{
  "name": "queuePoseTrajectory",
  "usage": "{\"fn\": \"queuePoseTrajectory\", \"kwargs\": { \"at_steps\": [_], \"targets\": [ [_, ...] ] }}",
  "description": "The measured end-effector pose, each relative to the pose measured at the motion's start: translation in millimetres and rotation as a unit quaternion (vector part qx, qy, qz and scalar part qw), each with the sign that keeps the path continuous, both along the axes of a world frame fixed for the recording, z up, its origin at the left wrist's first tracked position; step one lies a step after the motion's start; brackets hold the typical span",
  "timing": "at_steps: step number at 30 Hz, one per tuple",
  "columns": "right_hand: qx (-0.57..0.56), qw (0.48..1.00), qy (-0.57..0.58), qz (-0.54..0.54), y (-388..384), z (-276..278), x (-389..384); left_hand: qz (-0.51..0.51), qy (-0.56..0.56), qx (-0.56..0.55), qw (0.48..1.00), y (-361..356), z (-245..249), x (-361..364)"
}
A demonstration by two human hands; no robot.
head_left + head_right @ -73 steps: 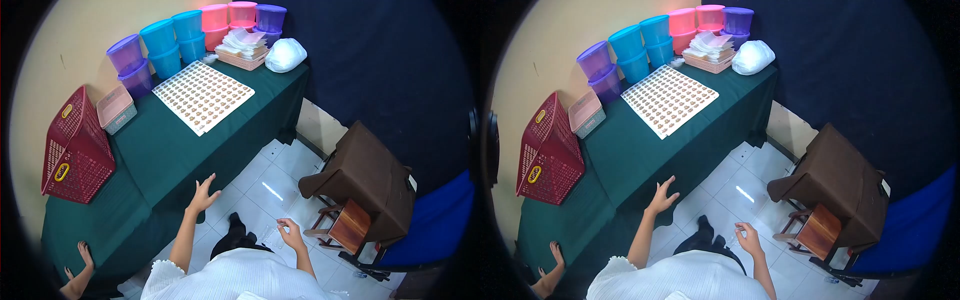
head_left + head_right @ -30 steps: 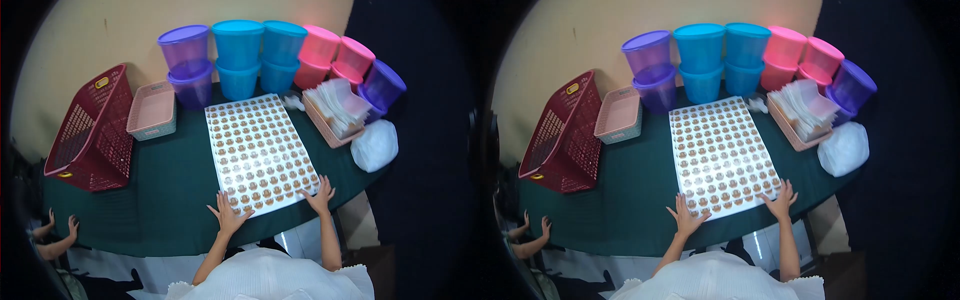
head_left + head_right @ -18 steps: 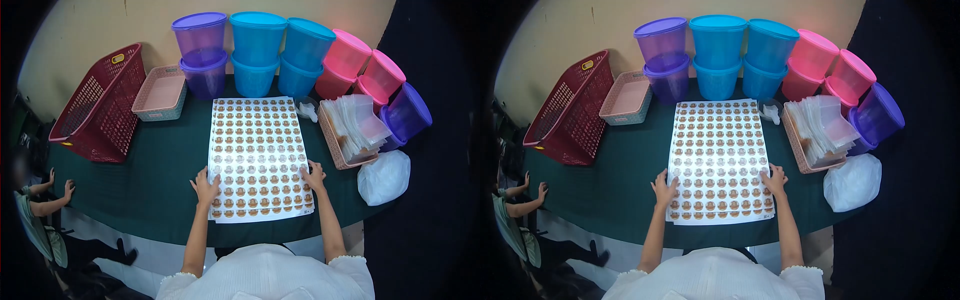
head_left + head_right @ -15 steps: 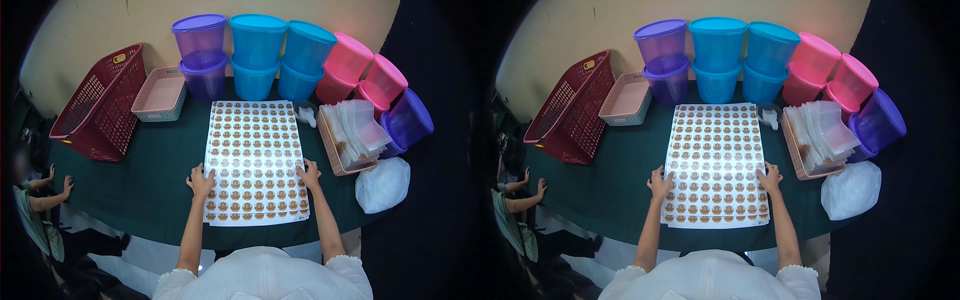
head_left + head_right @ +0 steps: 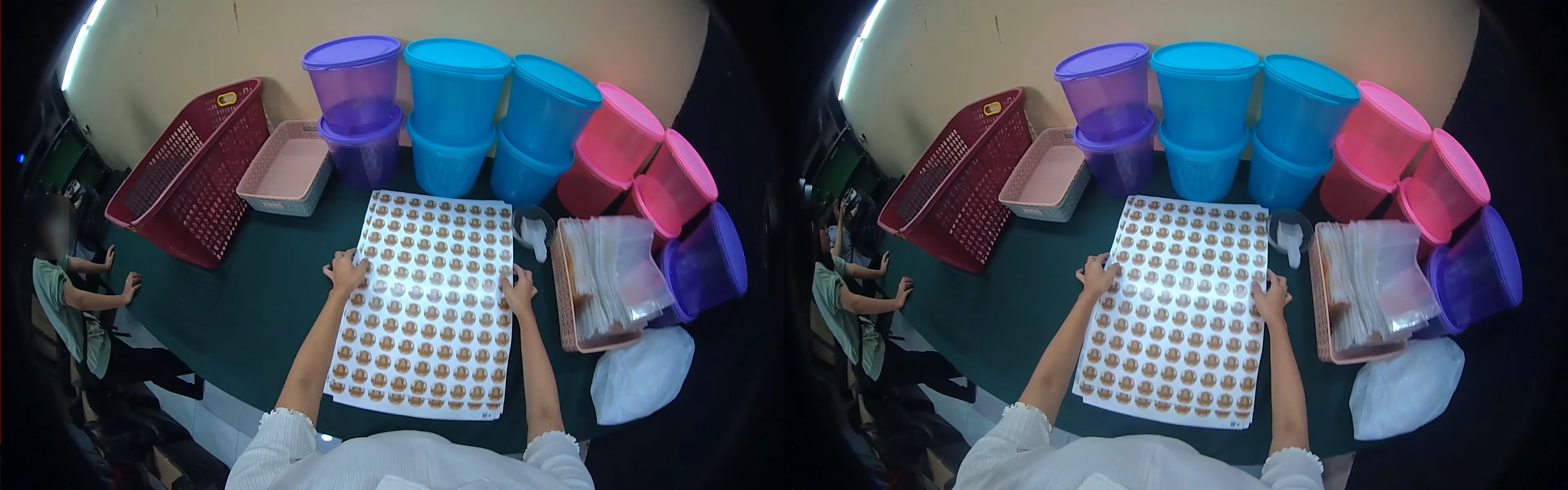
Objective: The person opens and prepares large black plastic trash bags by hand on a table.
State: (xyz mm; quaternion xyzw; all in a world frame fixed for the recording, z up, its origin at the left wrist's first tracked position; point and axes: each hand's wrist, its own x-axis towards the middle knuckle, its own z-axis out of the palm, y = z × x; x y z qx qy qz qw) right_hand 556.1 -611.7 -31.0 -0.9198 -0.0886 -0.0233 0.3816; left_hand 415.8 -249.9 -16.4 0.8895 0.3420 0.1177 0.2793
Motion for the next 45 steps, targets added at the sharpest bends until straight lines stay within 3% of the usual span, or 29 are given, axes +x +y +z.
{"fn": "queuePoseTrajectory", "kwargs": {
  "at_steps": [7,14,18,22,24,26,30,32,35,45],
  "targets": [
    [0.022,0.999,-0.021,-0.029,17.8,-2.4,27.0,0.016,-0.021,-0.051,0.998,27.9,-1.1,71.2],
    [0.011,0.993,-0.079,-0.091,35.1,-2.5,40.9,0.024,-0.048,-0.015,0.998,45.3,-7.7,122.3],
    [0.042,0.996,-0.019,-0.071,30.2,12.3,36.9,0.026,-0.091,-0.001,0.996,51.6,-14.4,139.5],
    [0.045,0.997,-0.053,-0.032,25.4,18.6,40.2,0.031,-0.105,0.008,0.994,41.2,-8.6,139.9],
    [0.112,0.989,-0.093,0.022,22.8,20.9,43.3,-0.008,-0.222,-0.129,0.966,61.2,-31.4,144.2],
    [0.190,0.977,-0.089,0.041,26.3,25.4,44.4,-0.020,-0.227,-0.133,0.965,59.3,-23.2,144.1],
    [0.092,0.983,-0.139,0.079,26.3,25.6,44.2,0.014,-0.199,-0.145,0.969,51.8,-9.6,145.3],
    [0.079,0.993,-0.037,0.078,21.6,21.7,40.3,0.018,-0.197,-0.161,0.967,46.2,-10.1,146.0],
    [0.084,0.994,-0.003,0.070,18.1,16.0,40.6,0.019,-0.186,-0.054,0.981,57.3,-26.8,149.9],
    [0.003,0.999,-0.043,0.028,26.8,15.8,39.1,0.084,-0.129,0.076,0.985,41.6,-14.1,150.9]
  ]
}}
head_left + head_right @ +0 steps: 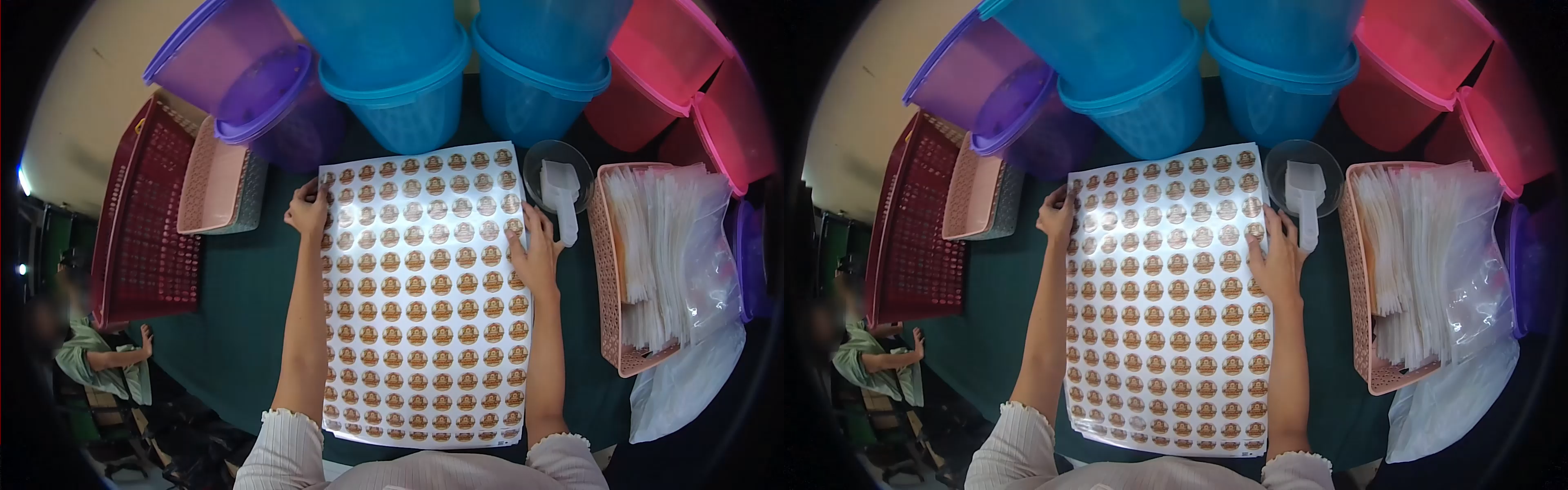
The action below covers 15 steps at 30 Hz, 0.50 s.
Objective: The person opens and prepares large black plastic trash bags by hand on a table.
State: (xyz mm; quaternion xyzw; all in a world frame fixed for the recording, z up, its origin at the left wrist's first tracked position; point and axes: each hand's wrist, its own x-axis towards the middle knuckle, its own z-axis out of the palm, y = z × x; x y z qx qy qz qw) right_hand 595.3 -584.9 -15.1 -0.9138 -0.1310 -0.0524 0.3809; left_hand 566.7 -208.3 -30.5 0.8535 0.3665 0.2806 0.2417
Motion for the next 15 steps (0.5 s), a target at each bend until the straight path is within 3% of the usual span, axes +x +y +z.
{"fn": "queuePoseTrajectory", "kwargs": {
  "at_steps": [1,4,7,9,11,13,15],
  "targets": [
    [-0.002,1.000,-0.014,-0.003,1.1,-0.5,0.3,-0.014,0.020,-0.030,0.999,3.1,1.7,-2.3],
    [0.003,1.000,-0.022,0.005,-0.3,0.8,0.9,-0.097,-0.088,-0.159,0.979,3.8,7.5,-16.5],
    [0.027,1.000,-0.009,0.011,-3.1,-0.8,3.1,-0.173,0.030,0.070,0.982,-36.1,24.2,-51.4],
    [0.080,0.992,-0.080,0.051,-5.4,-0.9,5.6,-0.233,0.114,0.092,0.961,-92.4,39.3,-69.0],
    [0.097,0.993,-0.055,0.049,-7.5,-0.3,3.6,-0.259,0.199,0.106,0.939,-137.0,42.2,-72.2],
    [0.034,0.997,-0.033,0.062,-11.5,-0.3,3.3,-0.255,0.252,0.086,0.929,-168.2,40.5,-70.4],
    [0.047,0.997,-0.015,0.068,-15.5,-1.5,4.2,-0.256,0.264,0.090,0.925,-180.5,33.5,-67.2]
  ]
}}
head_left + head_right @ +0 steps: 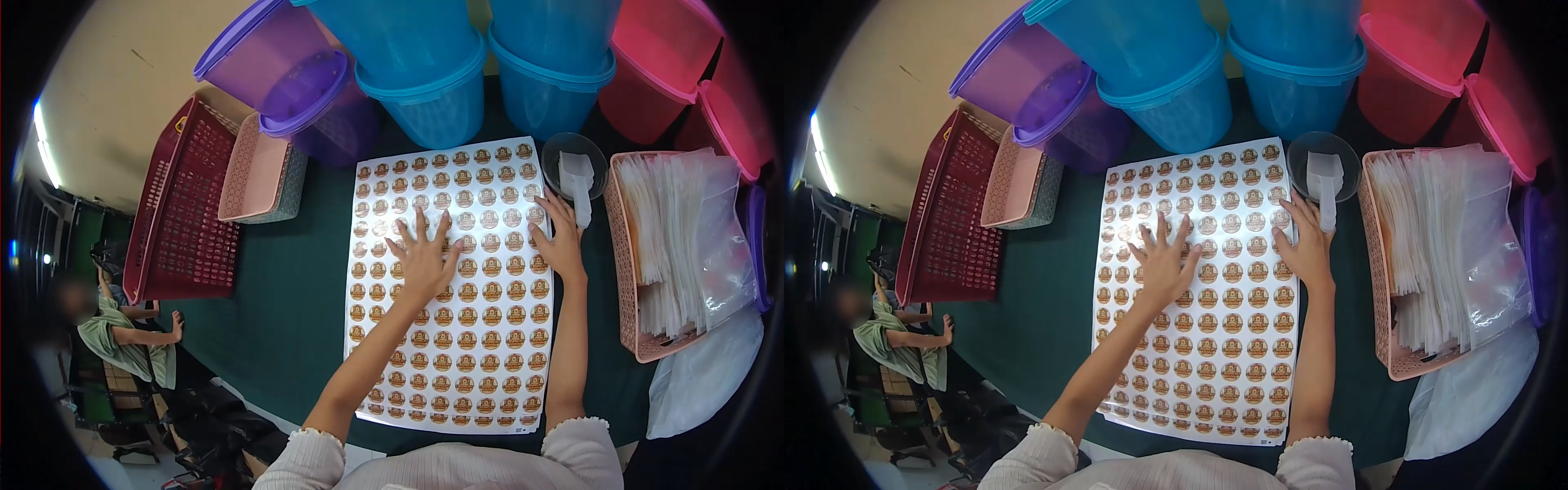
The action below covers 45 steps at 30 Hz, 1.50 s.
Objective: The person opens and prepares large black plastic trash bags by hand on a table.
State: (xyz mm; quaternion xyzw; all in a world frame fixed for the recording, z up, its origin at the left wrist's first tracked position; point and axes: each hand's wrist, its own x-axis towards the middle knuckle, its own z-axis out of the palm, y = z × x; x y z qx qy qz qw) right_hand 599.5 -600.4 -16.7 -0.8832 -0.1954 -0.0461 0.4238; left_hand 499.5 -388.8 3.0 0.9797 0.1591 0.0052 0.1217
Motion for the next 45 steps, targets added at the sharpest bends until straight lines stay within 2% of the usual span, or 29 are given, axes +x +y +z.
{"fn": "queuePoseTrajectory", "kwargs": {
  "at_steps": [5,11,14,16,20,22,31,45],
  "targets": [
    [-0.016,1.000,-0.004,0.003,-3.8,-3.6,1.3,0.007,0.008,0.020,1.000,-5.7,-13.4,4.8],
    [0.014,1.000,-0.024,0.007,-8.0,-13.9,8.2,0.009,-0.002,0.003,1.000,-4.4,-0.4,11.1],
    [0.036,0.999,-0.023,0.001,-7.4,-17.6,11.0,0.015,0.061,-0.004,0.998,2.2,12.5,42.0],
    [0.033,0.999,-0.027,-0.006,-4.5,-16.0,8.5,-0.054,-0.096,-0.015,0.994,12.3,0.9,71.3],
    [0.042,0.998,-0.036,-0.014,-2.2,-17.4,8.3,-0.056,-0.137,0.017,0.989,14.7,-15.7,116.0],
    [0.048,0.998,-0.033,-0.016,-0.4,-14.7,7.0,-0.038,-0.097,-0.005,0.994,14.2,-20.4,123.3],
    [0.017,1.000,-0.018,-0.006,2.8,-10.2,6.5,-0.029,-0.122,0.019,0.992,11.6,-30.3,124.1],
    [0.034,0.999,-0.017,0.001,0.7,-11.4,7.6,-0.055,-0.080,-0.004,0.995,16.3,-13.3,102.8]
  ]
}}
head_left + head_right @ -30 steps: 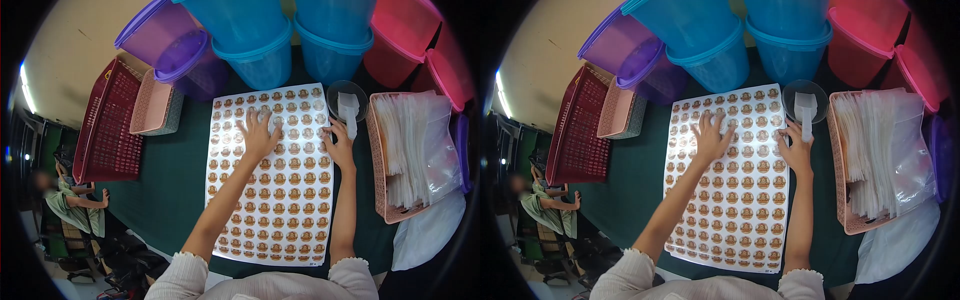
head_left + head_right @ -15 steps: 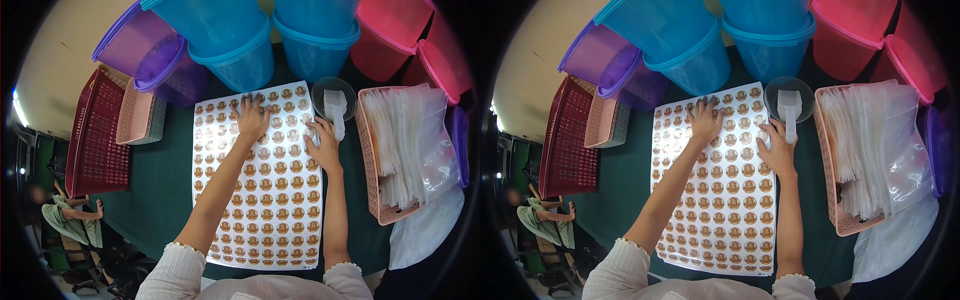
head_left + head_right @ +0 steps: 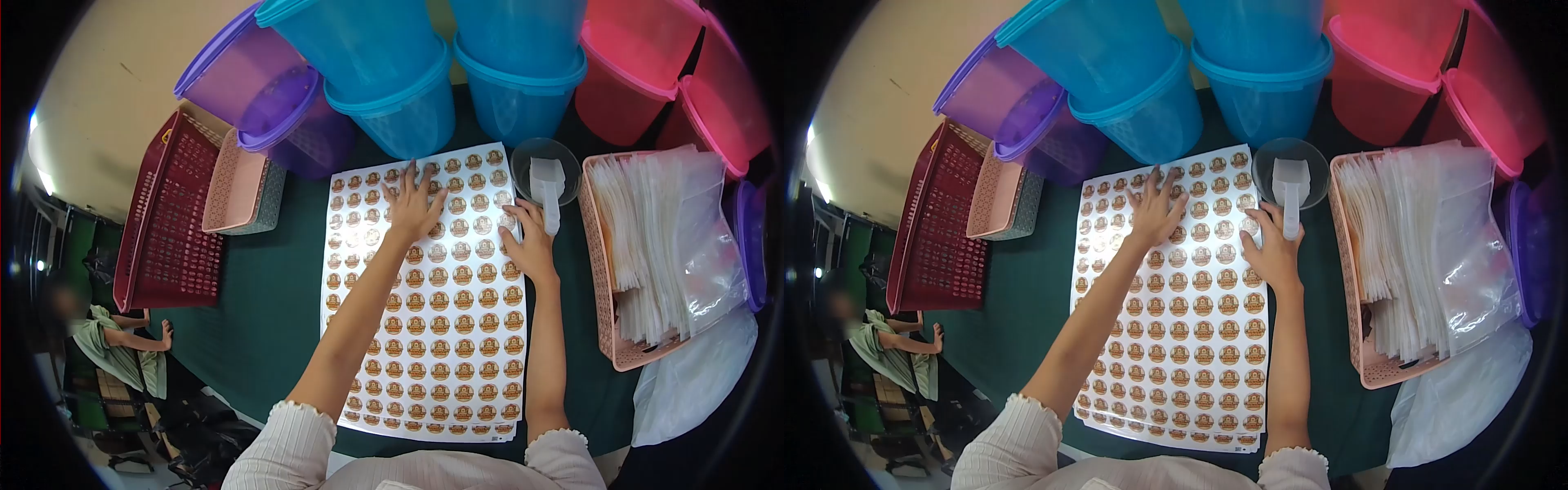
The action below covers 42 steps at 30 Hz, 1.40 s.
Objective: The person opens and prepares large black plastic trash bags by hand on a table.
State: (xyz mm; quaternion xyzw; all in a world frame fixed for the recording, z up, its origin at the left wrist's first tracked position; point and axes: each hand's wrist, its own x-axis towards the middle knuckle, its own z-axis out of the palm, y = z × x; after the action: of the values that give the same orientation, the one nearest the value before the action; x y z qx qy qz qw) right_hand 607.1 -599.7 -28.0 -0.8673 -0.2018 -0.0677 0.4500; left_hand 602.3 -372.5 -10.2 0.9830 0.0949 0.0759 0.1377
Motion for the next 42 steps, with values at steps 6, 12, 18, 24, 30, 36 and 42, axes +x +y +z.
{"fn": "queuePoseTrajectory", "kwargs": {
  "at_steps": [6,12,18,24,30,36,42],
  "targets": [
    [0.031,0.999,-0.030,0.003,-3.1,-10.9,5.3,0.110,-0.067,-0.176,0.976,24.1,41.4,-173.5],
    [-0.038,0.997,-0.056,-0.032,1.7,-6.8,-1.3,0.277,-0.117,-0.181,0.936,65.0,19.0,-374.6],
    [0.038,0.996,-0.077,-0.013,-14.3,-3.9,-21.1,0.288,-0.127,-0.236,0.919,43.7,9.2,-418.2],
    [0.088,0.995,0.032,-0.031,-40.6,2.4,-146.5,0.234,-0.105,-0.233,0.938,31.8,-4.8,-425.9],
    [0.005,0.999,0.038,-0.026,-72.6,20.1,-289.3,0.264,-0.086,-0.271,0.922,21.6,6.1,-432.9],
    [-0.096,0.991,0.043,-0.078,-90.9,13.1,-343.1,0.250,-0.093,-0.259,0.928,26.9,6.3,-427.1],
    [-0.118,0.991,0.042,-0.040,-95.4,13.0,-344.8,0.248,-0.123,-0.260,0.925,26.6,1.2,-424.3]
  ]
}}
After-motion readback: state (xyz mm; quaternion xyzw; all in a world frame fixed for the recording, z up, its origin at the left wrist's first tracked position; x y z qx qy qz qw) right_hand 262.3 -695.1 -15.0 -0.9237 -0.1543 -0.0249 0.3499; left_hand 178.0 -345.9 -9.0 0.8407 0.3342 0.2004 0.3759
